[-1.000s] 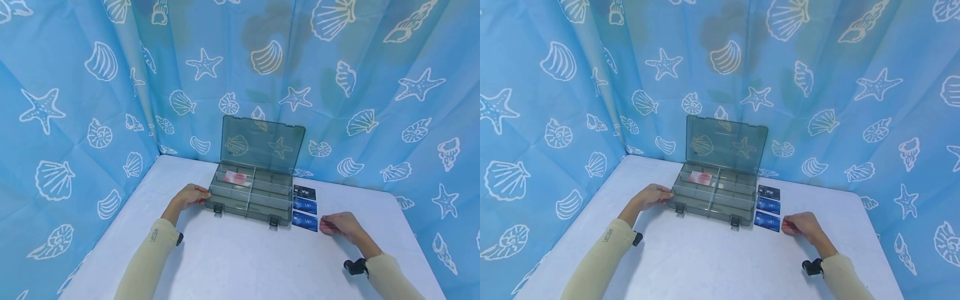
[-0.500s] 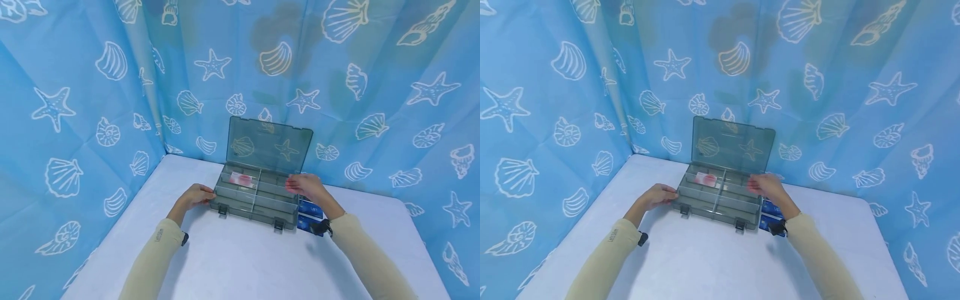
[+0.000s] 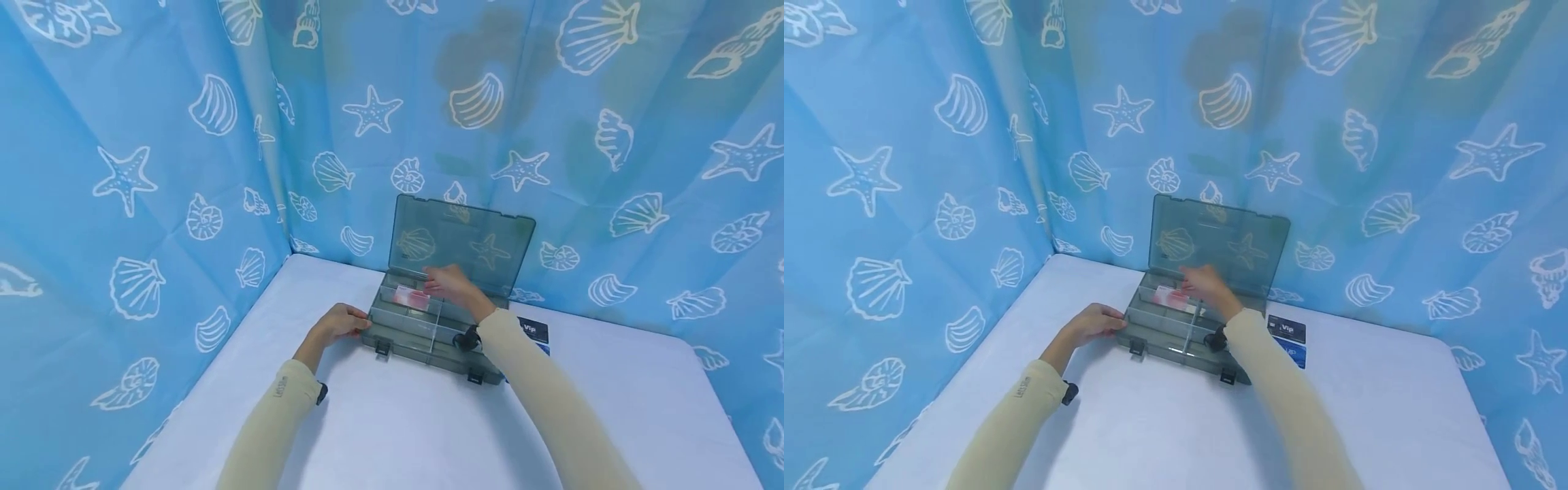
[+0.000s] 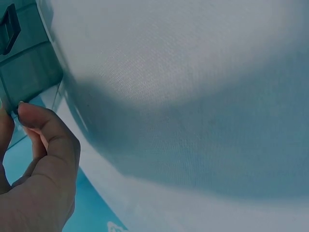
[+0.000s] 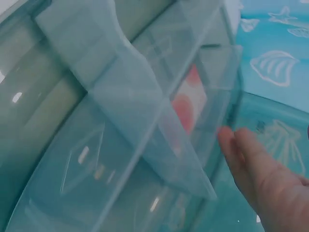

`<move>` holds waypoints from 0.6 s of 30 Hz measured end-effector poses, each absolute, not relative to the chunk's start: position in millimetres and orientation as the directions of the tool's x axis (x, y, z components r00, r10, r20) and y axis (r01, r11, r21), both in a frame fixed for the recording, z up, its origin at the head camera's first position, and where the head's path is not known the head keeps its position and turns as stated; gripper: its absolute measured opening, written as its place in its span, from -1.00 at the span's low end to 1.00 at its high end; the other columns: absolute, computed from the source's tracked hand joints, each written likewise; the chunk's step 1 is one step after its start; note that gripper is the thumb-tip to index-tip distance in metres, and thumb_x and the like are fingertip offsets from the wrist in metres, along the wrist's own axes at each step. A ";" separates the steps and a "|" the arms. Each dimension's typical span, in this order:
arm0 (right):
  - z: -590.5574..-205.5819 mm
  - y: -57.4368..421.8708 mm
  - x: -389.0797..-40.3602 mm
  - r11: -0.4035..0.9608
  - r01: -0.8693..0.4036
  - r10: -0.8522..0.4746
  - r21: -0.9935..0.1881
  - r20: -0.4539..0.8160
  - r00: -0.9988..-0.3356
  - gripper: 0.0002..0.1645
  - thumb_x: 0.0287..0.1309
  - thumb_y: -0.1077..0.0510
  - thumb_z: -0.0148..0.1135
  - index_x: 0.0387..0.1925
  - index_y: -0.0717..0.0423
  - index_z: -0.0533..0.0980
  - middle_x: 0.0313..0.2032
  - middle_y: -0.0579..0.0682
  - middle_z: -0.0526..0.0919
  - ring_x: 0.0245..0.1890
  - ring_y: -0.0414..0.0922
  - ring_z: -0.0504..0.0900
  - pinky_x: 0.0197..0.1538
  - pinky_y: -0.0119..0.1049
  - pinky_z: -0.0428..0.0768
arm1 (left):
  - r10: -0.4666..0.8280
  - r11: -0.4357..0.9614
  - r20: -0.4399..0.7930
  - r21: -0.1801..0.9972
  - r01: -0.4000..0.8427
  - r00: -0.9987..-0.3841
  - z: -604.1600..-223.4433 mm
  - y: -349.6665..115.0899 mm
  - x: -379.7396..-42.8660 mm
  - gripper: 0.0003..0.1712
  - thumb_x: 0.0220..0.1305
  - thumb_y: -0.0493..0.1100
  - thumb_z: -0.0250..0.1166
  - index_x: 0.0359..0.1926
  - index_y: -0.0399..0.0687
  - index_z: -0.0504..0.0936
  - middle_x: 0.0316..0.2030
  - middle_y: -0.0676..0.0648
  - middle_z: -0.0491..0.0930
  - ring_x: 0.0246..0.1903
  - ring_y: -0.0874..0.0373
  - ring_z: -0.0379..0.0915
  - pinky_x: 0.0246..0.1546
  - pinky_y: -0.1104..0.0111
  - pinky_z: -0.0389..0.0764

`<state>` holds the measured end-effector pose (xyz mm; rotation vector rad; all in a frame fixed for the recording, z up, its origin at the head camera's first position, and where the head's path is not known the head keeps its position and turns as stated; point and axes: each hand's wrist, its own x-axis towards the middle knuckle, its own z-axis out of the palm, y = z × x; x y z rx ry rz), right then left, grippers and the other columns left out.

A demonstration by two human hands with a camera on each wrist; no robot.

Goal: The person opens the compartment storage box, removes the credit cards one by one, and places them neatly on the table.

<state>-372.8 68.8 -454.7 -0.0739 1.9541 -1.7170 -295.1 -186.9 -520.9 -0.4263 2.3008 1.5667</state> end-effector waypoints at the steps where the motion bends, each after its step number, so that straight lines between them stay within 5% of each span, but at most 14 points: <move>1: -457.1 64.0 -373.8 0.216 0.301 -0.369 -0.929 -0.363 -0.856 -0.22 0.48 0.08 -0.06 0.43 0.48 -0.12 0.37 0.46 0.07 0.37 0.27 0.17 0.35 0.03 0.24 | -0.066 0.357 -0.426 0.835 -0.420 -0.902 -521.1 -187.2 -294.2 -0.68 0.21 -0.22 0.39 -0.04 -0.23 0.57 -0.16 -0.15 0.56 -0.22 0.02 0.52 -0.20 0.29 0.62; 7: -460.8 52.2 -379.5 0.374 0.304 -0.318 -0.876 -0.429 -0.845 -0.07 0.47 0.04 -0.04 0.47 0.35 -0.36 0.48 0.30 -0.23 0.47 0.18 -0.08 0.40 0.02 0.14 | -0.036 0.360 -0.406 0.847 -0.391 -0.913 -523.9 -186.6 -296.0 -0.66 0.19 -0.22 0.40 -0.03 -0.24 0.59 -0.16 -0.13 0.58 -0.19 0.04 0.55 -0.16 0.28 0.62; 14: -463.4 48.7 -392.6 0.433 0.318 -0.340 -0.843 -0.479 -0.809 -0.30 0.47 0.12 -0.08 0.44 0.41 -0.02 0.48 0.30 -0.13 0.46 0.23 -0.13 0.38 0.13 0.12 | 0.005 0.336 -0.403 0.863 -0.378 -0.915 -526.6 -187.8 -298.0 -0.67 0.20 -0.23 0.39 -0.04 -0.25 0.58 -0.18 -0.14 0.58 -0.21 0.04 0.55 -0.17 0.29 0.62; 16: -467.5 44.7 -395.9 0.429 0.334 -0.322 -0.839 -0.487 -0.812 -0.31 0.46 0.12 -0.05 0.43 0.40 0.03 0.47 0.30 -0.09 0.45 0.25 -0.06 0.36 0.11 0.17 | 0.005 0.323 -0.406 0.865 -0.383 -0.914 -527.0 -190.7 -297.0 -0.69 0.20 -0.24 0.39 -0.05 -0.25 0.58 -0.20 -0.14 0.58 -0.23 0.04 0.55 -0.19 0.30 0.62; 18: -473.4 39.9 -399.6 0.421 0.349 -0.278 -0.837 -0.486 -0.829 -0.34 0.42 0.11 0.03 0.38 0.39 0.14 0.21 0.30 0.35 0.24 0.17 0.36 0.32 0.05 0.30 | 0.005 0.317 -0.406 0.867 -0.384 -0.914 -527.1 -194.0 -296.5 -0.71 0.21 -0.26 0.38 -0.07 -0.25 0.58 -0.22 -0.13 0.58 -0.25 0.05 0.55 -0.22 0.31 0.62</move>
